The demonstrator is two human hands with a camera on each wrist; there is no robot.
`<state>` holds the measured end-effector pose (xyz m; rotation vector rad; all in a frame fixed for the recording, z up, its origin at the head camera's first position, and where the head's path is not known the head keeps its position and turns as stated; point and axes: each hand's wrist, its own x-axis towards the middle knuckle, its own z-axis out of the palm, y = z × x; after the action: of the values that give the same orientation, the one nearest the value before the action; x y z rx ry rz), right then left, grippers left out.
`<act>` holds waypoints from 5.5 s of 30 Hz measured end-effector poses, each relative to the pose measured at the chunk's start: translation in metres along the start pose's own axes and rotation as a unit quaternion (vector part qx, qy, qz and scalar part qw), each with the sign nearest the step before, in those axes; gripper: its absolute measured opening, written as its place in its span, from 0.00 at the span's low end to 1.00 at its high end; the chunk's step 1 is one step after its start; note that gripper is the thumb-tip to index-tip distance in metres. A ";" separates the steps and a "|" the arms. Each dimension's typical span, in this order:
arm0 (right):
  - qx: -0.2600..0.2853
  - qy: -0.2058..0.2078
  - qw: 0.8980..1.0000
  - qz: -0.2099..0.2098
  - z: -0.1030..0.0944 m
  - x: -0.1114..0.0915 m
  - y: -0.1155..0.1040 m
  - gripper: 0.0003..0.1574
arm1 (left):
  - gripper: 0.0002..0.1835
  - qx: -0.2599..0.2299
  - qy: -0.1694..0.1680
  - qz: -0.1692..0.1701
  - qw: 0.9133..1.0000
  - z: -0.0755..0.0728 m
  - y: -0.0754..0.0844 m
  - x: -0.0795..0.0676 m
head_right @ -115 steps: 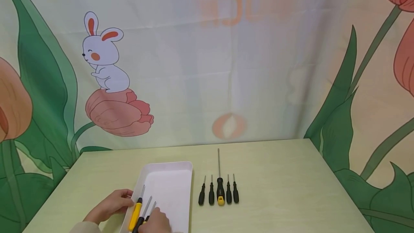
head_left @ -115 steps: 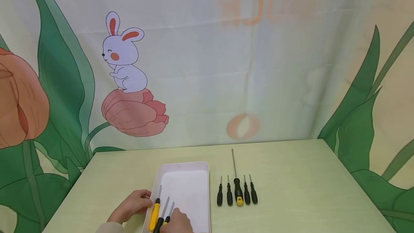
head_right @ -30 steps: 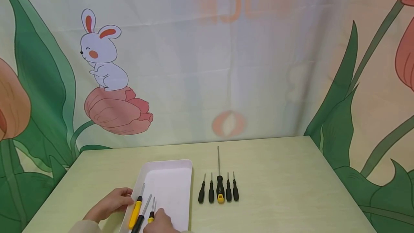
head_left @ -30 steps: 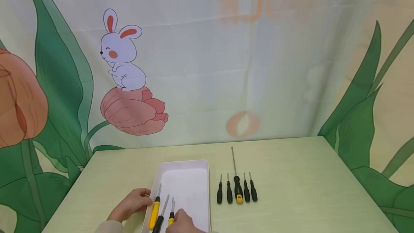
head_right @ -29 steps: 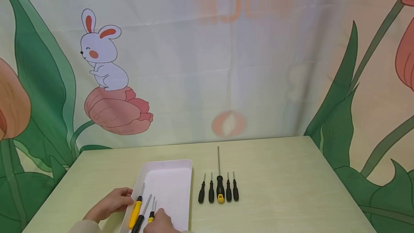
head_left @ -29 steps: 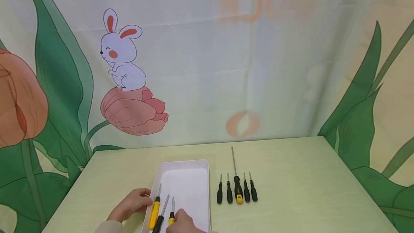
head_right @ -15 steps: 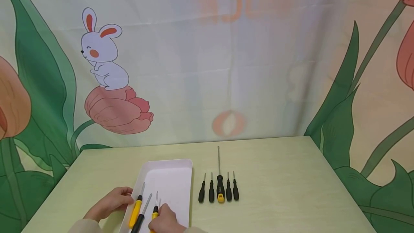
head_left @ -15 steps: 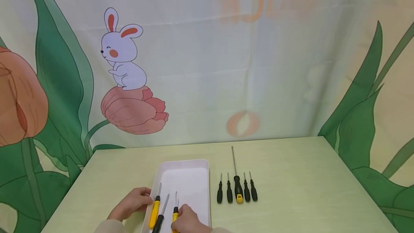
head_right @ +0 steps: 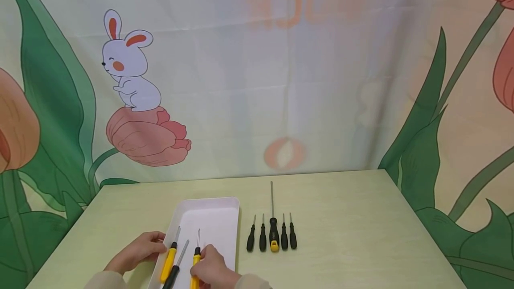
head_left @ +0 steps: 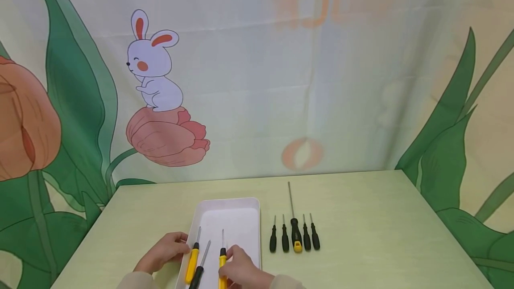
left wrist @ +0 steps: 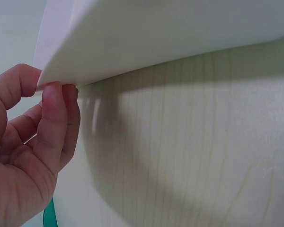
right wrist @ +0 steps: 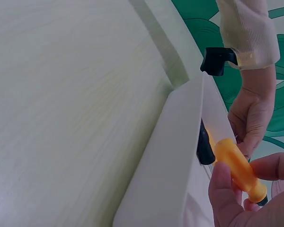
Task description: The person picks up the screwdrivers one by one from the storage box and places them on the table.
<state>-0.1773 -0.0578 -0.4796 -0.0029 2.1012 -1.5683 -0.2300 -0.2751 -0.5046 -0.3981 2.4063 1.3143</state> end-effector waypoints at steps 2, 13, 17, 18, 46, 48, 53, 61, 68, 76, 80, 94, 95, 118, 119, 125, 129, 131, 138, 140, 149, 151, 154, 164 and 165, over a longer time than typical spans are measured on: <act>0.010 -0.001 1.000 0.006 -0.003 -0.001 -0.001 0.17 | 0.20 0.001 0.002 0.000 1.000 0.000 0.000 0.000; 0.007 -0.008 1.000 0.006 -0.024 0.001 -0.002 0.18 | 0.21 0.016 -0.005 -0.016 1.000 -0.001 0.002 0.000; 0.013 0.002 1.000 0.008 -0.032 0.003 -0.001 0.19 | 0.21 0.014 -0.004 -0.014 1.000 -0.001 0.003 0.000; 0.014 0.005 1.000 0.009 -0.034 0.004 -0.001 0.19 | 0.21 0.014 -0.004 -0.013 1.000 -0.001 0.003 0.000; 0.071 0.014 0.997 -0.015 -0.111 0.010 0.005 0.24 | 0.21 0.005 0.011 -0.004 1.000 0.002 0.004 -0.004; 0.072 0.015 0.997 -0.017 -0.116 0.011 0.006 0.24 | 0.21 0.006 0.011 -0.006 1.000 0.002 0.003 -0.003; 0.070 0.016 0.997 -0.021 -0.128 0.013 0.007 0.25 | 0.21 0.013 0.009 -0.009 1.000 0.001 0.003 -0.002; 0.039 0.043 0.998 -0.016 -0.147 0.014 0.006 0.26 | 0.21 0.020 0.006 -0.011 1.000 0.000 0.003 -0.001; 0.018 0.070 0.997 -0.011 -0.162 0.015 0.008 0.26 | 0.21 0.023 0.007 -0.014 1.000 0.001 0.004 -0.003; 0.012 0.097 0.995 0.004 -0.179 0.023 0.013 0.24 | 0.21 0.023 0.002 -0.019 1.000 0.000 0.005 -0.002; 0.018 0.107 0.994 0.012 -0.187 0.024 0.015 0.24 | 0.21 0.023 0.000 -0.020 1.000 0.000 0.005 -0.003; 0.021 0.118 0.992 0.025 -0.213 0.029 0.028 0.22 | 0.21 0.021 -0.001 -0.018 1.000 0.000 0.004 -0.002; 0.020 0.120 0.992 0.025 -0.214 0.029 0.029 0.22 | 0.21 0.021 0.001 -0.019 1.000 0.000 0.003 -0.001; 0.016 0.135 0.989 0.052 -0.237 0.035 0.059 0.23 | 0.21 0.024 0.005 -0.021 0.999 0.000 0.002 0.000; 0.014 0.134 0.989 0.055 -0.237 0.035 0.061 0.23 | 0.21 0.025 0.006 -0.021 0.999 0.000 0.002 0.001; 0.013 0.135 0.988 0.069 -0.236 0.036 0.066 0.23 | 0.21 0.027 0.007 -0.022 0.999 0.000 0.001 0.001; 0.009 0.135 0.988 0.079 -0.235 0.038 0.068 0.24 | 0.22 0.029 0.008 -0.026 0.999 0.001 0.001 0.002; 0.008 0.133 0.988 0.082 -0.235 0.038 0.069 0.24 | 0.22 0.030 0.001 -0.031 0.999 0.000 0.001 0.003; -0.007 0.138 0.987 0.085 -0.233 0.039 0.068 0.24 | 0.22 0.025 0.006 -0.024 0.999 0.000 0.001 0.002; -0.013 0.140 0.986 0.086 -0.232 0.039 0.068 0.25 | 0.22 0.025 0.008 -0.021 0.999 0.001 0.001 0.001; -0.053 0.141 0.986 0.077 -0.229 0.040 0.065 0.23 | 0.21 0.016 0.007 -0.014 1.000 0.000 0.000 0.000; -0.062 0.142 0.985 0.075 -0.228 0.040 0.065 0.20 | 0.21 0.013 0.008 -0.013 1.000 0.000 0.001 -0.001; -0.076 0.145 0.984 0.076 -0.227 0.041 0.064 0.16 | 0.21 0.015 0.006 -0.014 1.000 0.000 0.001 0.000; -0.131 0.158 0.977 0.063 -0.225 0.040 0.060 0.10 | 0.20 0.025 -0.002 -0.019 1.000 -0.001 0.000 0.002; -0.137 0.160 0.976 0.062 -0.225 0.041 0.060 0.09 | 0.20 0.024 -0.003 -0.018 1.000 -0.001 0.000 0.002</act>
<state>-0.2844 0.1511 -0.5048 0.2975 2.5002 -1.2606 -0.2318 -0.2762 -0.5051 -0.4224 2.4100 1.2375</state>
